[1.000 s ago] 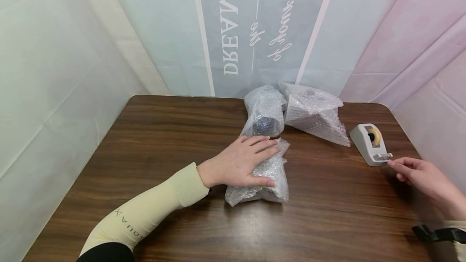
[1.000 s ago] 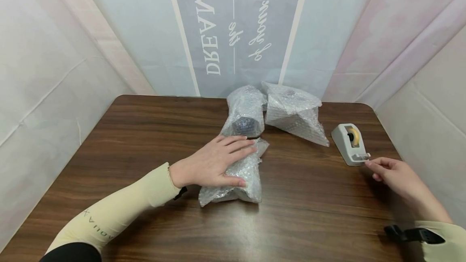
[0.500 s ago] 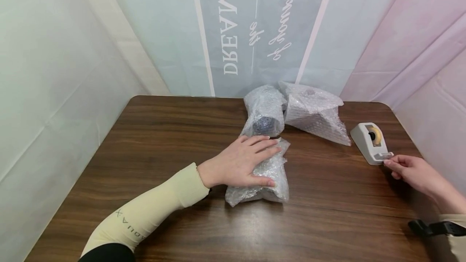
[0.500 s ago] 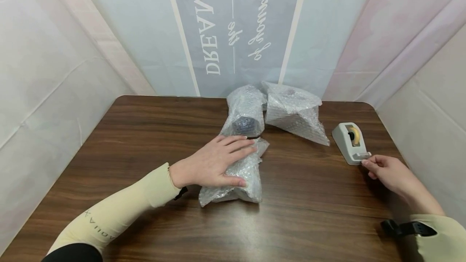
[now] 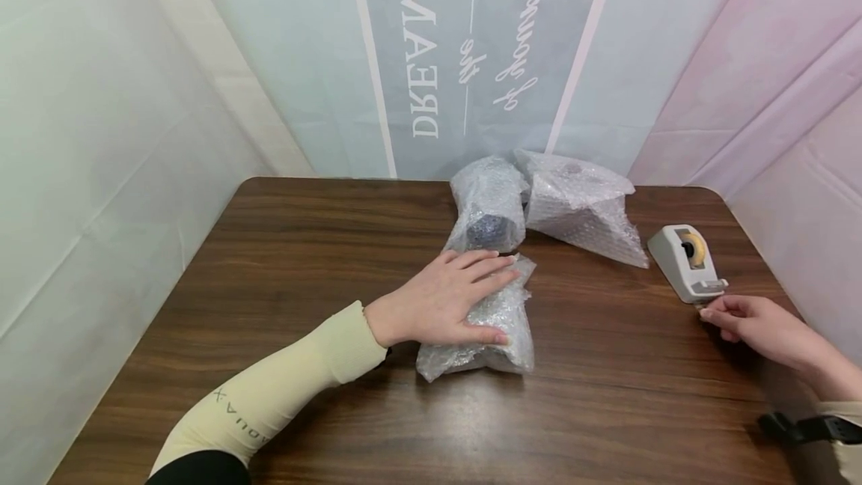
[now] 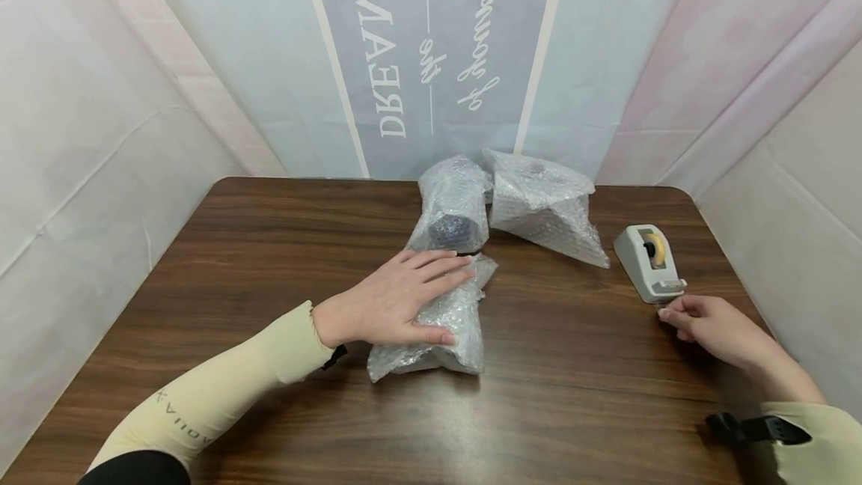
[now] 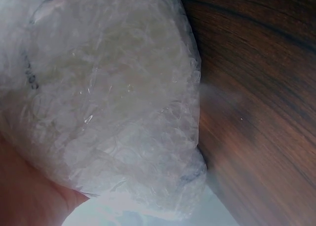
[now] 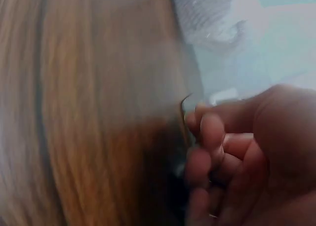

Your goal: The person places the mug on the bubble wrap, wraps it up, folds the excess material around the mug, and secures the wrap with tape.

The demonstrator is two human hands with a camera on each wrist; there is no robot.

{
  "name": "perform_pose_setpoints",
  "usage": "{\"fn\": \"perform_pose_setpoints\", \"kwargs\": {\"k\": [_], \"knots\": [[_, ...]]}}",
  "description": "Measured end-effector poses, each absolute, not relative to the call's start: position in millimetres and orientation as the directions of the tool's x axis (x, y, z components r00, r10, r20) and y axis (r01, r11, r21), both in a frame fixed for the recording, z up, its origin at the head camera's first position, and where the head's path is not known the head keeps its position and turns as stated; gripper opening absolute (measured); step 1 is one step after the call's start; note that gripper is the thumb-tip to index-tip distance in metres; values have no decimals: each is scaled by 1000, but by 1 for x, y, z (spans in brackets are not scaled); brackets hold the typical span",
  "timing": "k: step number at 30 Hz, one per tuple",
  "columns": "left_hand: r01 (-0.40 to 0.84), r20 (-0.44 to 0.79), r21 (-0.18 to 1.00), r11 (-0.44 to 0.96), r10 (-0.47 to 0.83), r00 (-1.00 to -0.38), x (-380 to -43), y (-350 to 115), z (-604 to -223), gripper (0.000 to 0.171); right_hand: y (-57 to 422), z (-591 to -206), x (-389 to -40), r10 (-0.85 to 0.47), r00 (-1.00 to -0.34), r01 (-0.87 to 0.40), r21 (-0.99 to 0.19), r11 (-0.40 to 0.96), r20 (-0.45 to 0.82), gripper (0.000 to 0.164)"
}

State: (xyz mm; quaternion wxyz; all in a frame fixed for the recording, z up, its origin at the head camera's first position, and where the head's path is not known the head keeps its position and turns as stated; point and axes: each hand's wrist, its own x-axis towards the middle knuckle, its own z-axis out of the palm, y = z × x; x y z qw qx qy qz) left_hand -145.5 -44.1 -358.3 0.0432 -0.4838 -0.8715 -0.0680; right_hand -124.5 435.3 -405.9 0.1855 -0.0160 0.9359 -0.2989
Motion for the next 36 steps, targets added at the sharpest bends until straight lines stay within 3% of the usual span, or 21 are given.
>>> {"fn": "perform_pose_setpoints", "kwargs": {"k": [3,6,11,18,26,36], "knots": [[849,140,77,523,838,-528,-145,-44,-358,91,418,-402,-121,-214,-935,40,-682,730,-283,20],[850,138,75,522,838,-527,-145,-44,-358,93,386,-397,-118,-320,-936,-86,-781,618,-150,11],[853,139,87,515,841,-522,-146,-43,-358,90,319,-381,-114,-452,-892,-249,-862,440,27,8],[849,124,103,519,840,-529,-147,-44,-357,89,247,-362,-116,-587,-805,-287,-920,266,82,15],[847,113,116,519,840,-530,-146,-43,-357,87,211,-357,-120,-562,-826,-249,-920,304,38,10],[847,125,102,522,838,-532,-146,-43,-357,87,189,-346,-127,-468,-869,-140,-825,548,-163,23]]}}
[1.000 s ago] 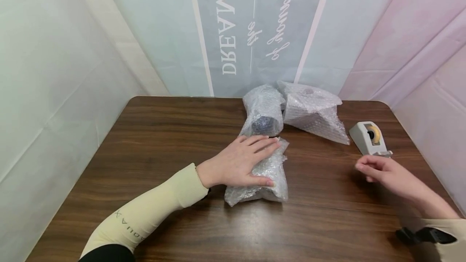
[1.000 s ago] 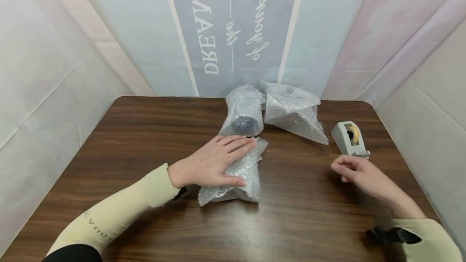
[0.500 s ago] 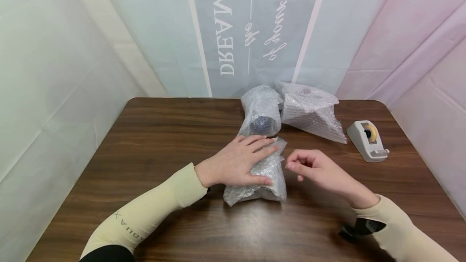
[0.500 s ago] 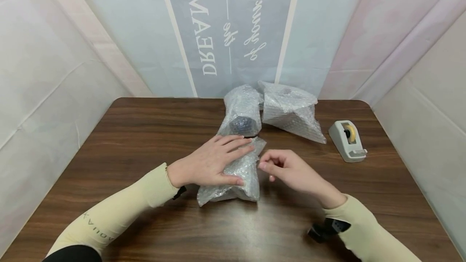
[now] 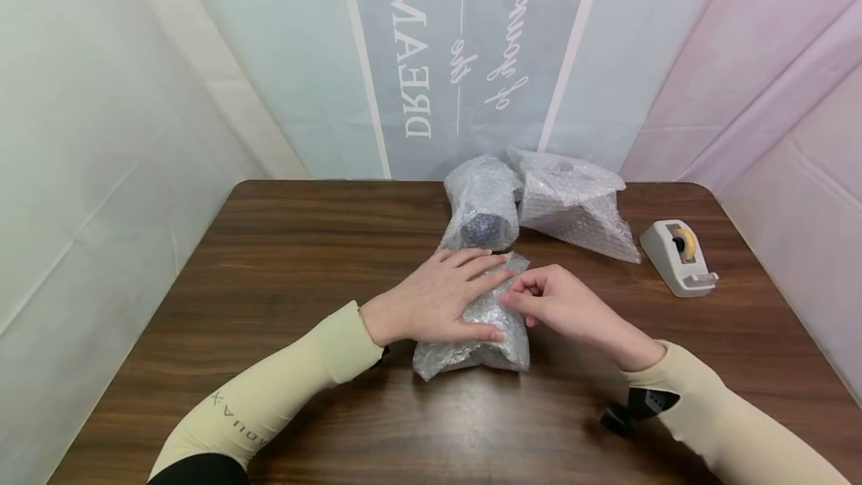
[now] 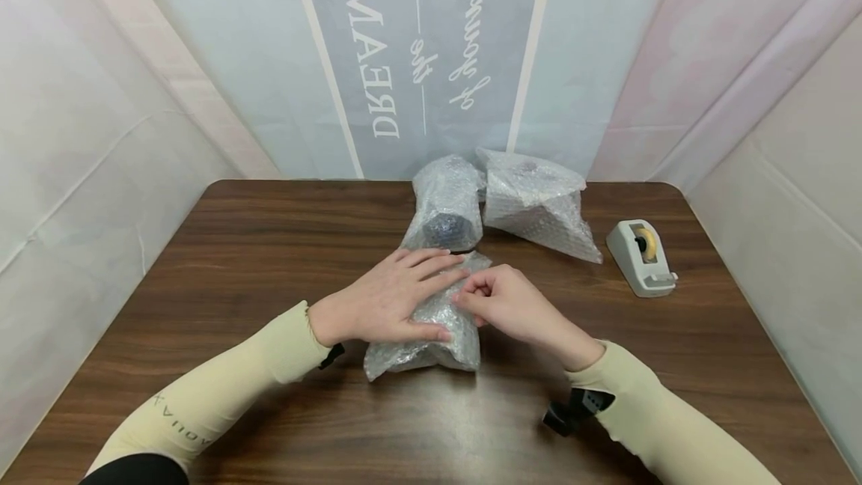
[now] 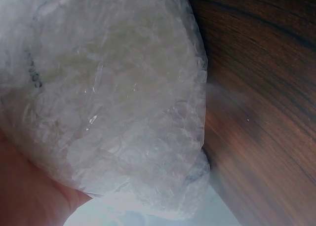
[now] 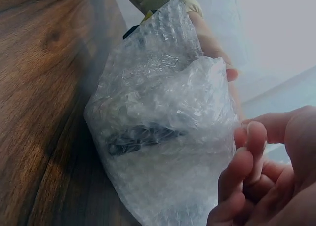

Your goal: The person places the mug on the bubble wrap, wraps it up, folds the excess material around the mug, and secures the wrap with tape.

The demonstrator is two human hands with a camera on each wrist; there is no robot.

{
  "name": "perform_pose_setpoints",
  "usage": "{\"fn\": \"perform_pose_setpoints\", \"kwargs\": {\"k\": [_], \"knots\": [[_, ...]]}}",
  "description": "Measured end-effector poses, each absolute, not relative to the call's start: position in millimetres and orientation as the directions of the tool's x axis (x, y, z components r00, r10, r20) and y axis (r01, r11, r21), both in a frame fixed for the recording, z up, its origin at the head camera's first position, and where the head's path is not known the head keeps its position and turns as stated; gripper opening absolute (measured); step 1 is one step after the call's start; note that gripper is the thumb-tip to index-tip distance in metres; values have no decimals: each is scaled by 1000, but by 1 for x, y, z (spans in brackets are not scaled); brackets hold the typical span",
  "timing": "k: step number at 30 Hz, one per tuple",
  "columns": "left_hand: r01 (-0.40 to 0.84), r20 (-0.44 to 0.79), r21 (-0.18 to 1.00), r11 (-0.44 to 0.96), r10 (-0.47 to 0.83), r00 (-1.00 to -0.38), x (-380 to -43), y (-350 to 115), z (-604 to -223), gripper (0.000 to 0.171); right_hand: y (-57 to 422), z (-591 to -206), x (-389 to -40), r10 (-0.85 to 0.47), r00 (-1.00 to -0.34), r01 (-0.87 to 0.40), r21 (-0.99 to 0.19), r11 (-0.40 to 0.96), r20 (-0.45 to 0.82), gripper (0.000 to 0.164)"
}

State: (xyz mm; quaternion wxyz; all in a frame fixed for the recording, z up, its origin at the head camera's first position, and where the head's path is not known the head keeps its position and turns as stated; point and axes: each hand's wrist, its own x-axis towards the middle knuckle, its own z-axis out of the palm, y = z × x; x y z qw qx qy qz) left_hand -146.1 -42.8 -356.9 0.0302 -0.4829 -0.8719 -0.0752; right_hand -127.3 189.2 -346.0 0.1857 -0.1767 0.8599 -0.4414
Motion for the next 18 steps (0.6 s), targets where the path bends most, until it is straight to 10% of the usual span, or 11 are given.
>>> {"fn": "perform_pose_setpoints", "kwargs": {"k": [18], "knots": [[850,134,122,513,840,-526,-147,-43,-357,83,196,-351,-128,-452,-834,-41,-780,624,-317,53]]}}
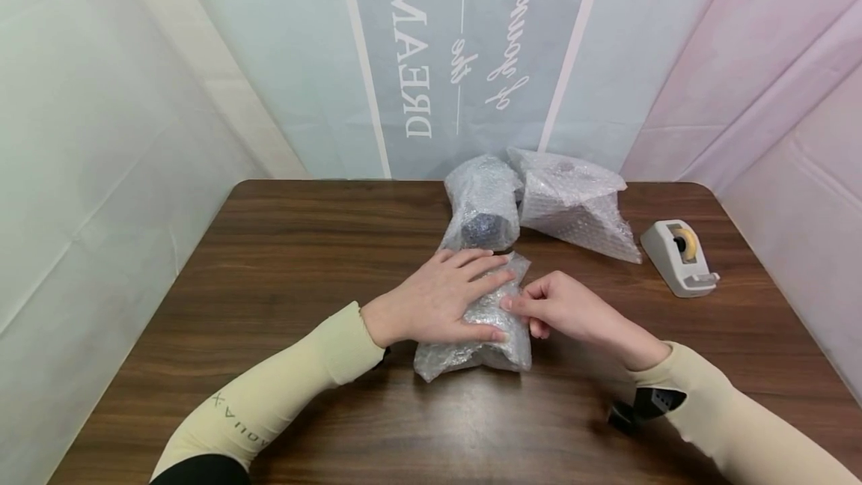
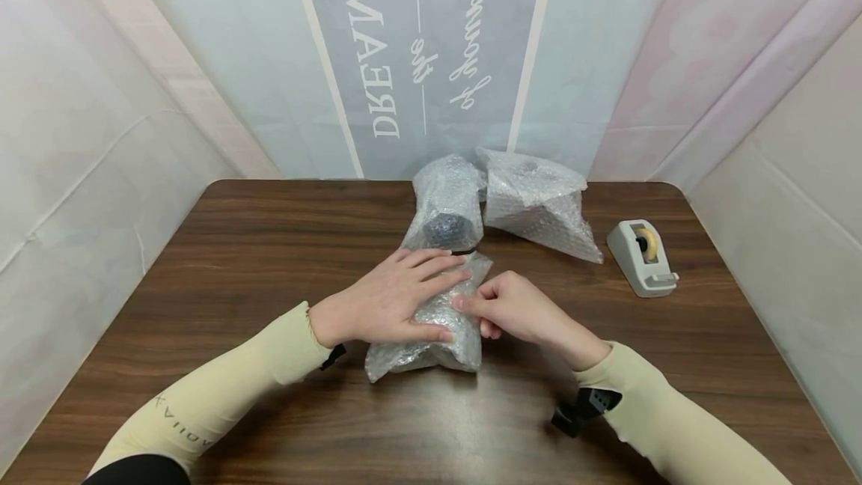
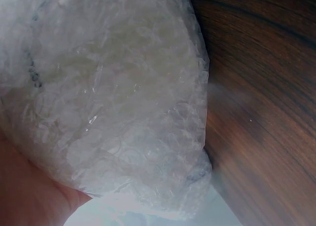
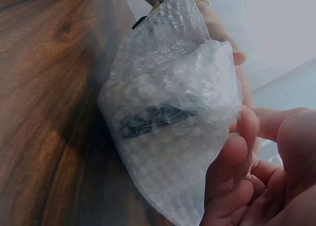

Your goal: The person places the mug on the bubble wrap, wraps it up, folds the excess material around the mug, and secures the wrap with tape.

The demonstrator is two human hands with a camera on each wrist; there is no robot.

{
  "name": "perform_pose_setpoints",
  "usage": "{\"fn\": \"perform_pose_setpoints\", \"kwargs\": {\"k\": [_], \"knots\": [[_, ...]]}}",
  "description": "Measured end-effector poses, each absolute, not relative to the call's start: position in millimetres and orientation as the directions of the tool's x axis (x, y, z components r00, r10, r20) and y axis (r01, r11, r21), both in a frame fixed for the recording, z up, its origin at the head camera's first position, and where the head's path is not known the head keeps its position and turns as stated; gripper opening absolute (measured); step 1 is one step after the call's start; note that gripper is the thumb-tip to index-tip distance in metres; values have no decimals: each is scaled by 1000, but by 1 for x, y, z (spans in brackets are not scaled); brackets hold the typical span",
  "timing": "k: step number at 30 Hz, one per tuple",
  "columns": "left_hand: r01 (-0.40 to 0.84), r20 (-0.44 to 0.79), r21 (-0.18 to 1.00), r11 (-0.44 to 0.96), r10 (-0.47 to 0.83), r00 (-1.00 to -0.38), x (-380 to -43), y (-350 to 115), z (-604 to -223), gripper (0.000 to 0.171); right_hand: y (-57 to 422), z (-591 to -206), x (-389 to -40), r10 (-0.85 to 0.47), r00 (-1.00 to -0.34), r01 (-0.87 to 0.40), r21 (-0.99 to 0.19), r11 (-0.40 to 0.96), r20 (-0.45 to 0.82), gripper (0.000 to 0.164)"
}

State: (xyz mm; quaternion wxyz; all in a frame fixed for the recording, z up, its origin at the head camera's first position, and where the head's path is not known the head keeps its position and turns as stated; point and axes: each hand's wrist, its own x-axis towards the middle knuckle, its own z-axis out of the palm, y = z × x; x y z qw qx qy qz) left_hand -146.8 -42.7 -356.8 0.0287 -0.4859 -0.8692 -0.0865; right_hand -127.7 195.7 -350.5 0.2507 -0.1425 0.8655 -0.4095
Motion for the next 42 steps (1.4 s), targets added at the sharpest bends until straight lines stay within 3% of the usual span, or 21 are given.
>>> {"fn": "perform_pose_setpoints", "kwargs": {"k": [5,15,26,33,36,39,42], "knots": [[849,130,115,515,840,-527,-147,-43,-357,83,201,-357,-125,-468,-825,-33,-801,597,-315,54],[849,131,124,513,840,-526,-146,-41,-357,82,212,-366,-122,-529,-799,-44,-850,525,-285,38],[848,127,115,517,839,-529,-147,-42,-357,83,227,-381,-120,-683,-706,-68,-942,329,-188,20],[850,137,112,514,840,-526,-147,-42,-358,83,234,-386,-118,-735,-657,-95,-948,303,-169,8],[851,139,110,513,840,-524,-147,-42,-358,83,238,-385,-117,-700,-707,-212,-914,346,-101,6],[851,139,111,513,840,-524,-148,-42,-358,83,237,-379,-115,-620,-778,-429,-809,401,105,10],[850,136,110,515,839,-526,-148,-43,-358,84,231,-374,-114,-587,-728,-651,-626,430,354,23]]}}
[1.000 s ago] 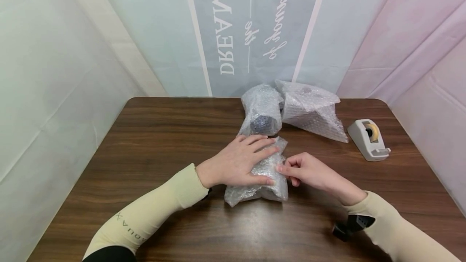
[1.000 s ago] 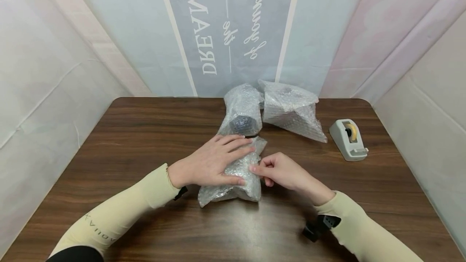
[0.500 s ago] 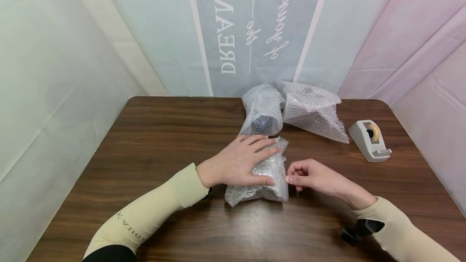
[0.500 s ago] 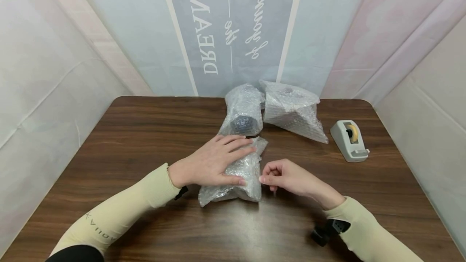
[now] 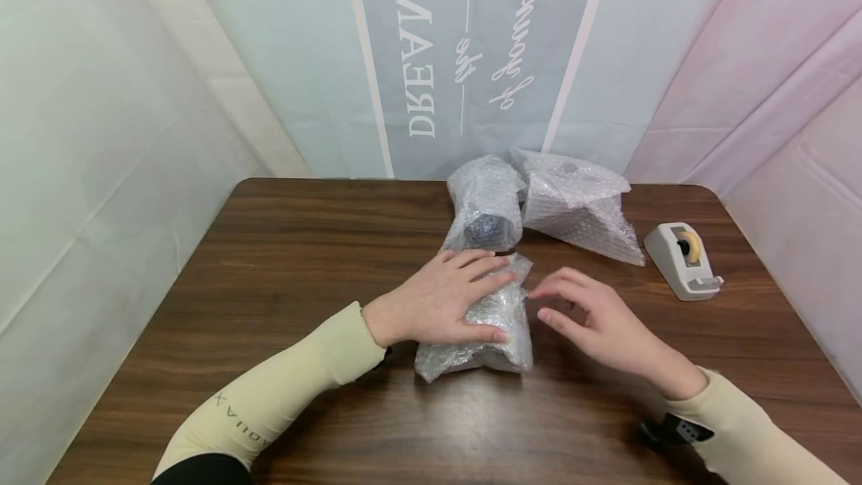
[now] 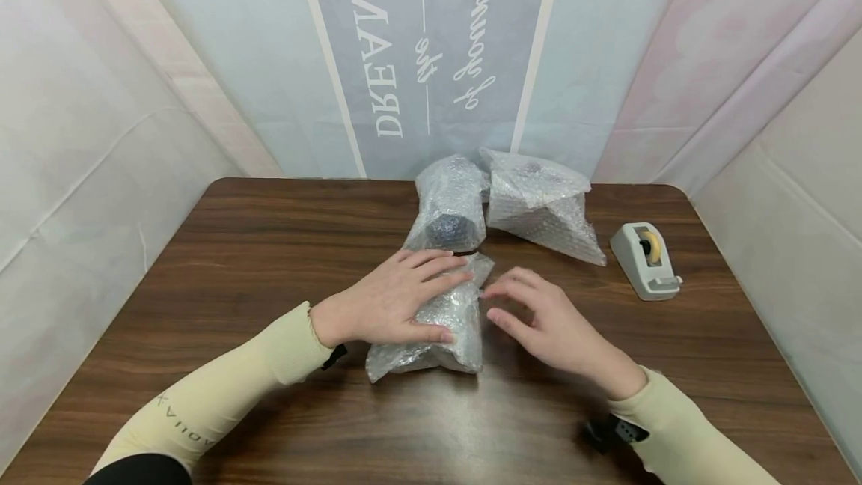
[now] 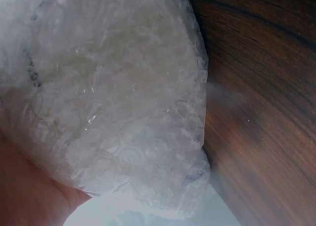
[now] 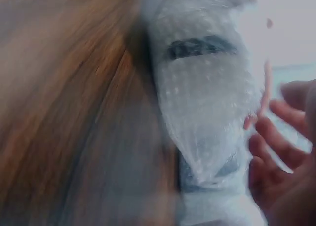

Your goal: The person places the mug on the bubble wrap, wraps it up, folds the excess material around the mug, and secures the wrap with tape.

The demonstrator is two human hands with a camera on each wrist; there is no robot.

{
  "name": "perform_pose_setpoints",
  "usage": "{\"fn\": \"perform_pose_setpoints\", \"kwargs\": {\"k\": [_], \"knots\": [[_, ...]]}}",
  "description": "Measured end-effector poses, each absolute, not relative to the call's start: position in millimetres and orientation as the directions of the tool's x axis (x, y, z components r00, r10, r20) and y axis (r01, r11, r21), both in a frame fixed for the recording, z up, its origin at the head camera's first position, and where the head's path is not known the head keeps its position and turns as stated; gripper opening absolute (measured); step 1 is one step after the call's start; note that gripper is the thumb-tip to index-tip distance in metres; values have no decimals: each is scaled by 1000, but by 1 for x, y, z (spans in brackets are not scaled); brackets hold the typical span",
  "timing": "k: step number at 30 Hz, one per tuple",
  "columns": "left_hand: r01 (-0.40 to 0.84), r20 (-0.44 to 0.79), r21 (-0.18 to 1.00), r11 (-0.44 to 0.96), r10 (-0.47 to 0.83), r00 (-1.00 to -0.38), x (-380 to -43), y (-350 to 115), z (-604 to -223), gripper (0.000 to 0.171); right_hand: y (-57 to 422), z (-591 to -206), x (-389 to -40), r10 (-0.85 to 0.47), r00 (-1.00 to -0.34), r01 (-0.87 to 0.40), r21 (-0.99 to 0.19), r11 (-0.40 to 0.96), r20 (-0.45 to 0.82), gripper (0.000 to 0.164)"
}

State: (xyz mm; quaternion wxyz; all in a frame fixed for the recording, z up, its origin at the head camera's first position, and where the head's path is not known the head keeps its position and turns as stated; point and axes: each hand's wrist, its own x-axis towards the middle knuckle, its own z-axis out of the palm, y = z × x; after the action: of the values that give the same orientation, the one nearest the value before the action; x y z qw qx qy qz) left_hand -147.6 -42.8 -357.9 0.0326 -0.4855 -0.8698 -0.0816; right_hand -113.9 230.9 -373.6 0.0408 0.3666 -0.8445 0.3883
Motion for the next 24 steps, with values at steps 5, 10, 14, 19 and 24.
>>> {"fn": "perform_pose_setpoints", "kwargs": {"k": [5,10,14,19,24], "knots": [[848,123,107,519,839,-529,-147,-43,-357,85,220,-373,-107,-667,-591,-801,-426,420,454,39],[846,121,110,522,837,-533,-147,-43,-357,85,214,-375,-102,-691,-622,-779,-383,496,369,45],[847,116,113,519,840,-530,-147,-42,-357,85,211,-376,-101,-699,-639,-764,-373,526,321,47],[840,86,144,523,839,-537,-147,-45,-355,87,209,-378,-101,-706,-624,-776,-374,508,335,52],[853,152,228,469,848,-507,-150,-50,-353,84,212,-378,-101,-676,-621,-774,-450,446,397,54]]}}
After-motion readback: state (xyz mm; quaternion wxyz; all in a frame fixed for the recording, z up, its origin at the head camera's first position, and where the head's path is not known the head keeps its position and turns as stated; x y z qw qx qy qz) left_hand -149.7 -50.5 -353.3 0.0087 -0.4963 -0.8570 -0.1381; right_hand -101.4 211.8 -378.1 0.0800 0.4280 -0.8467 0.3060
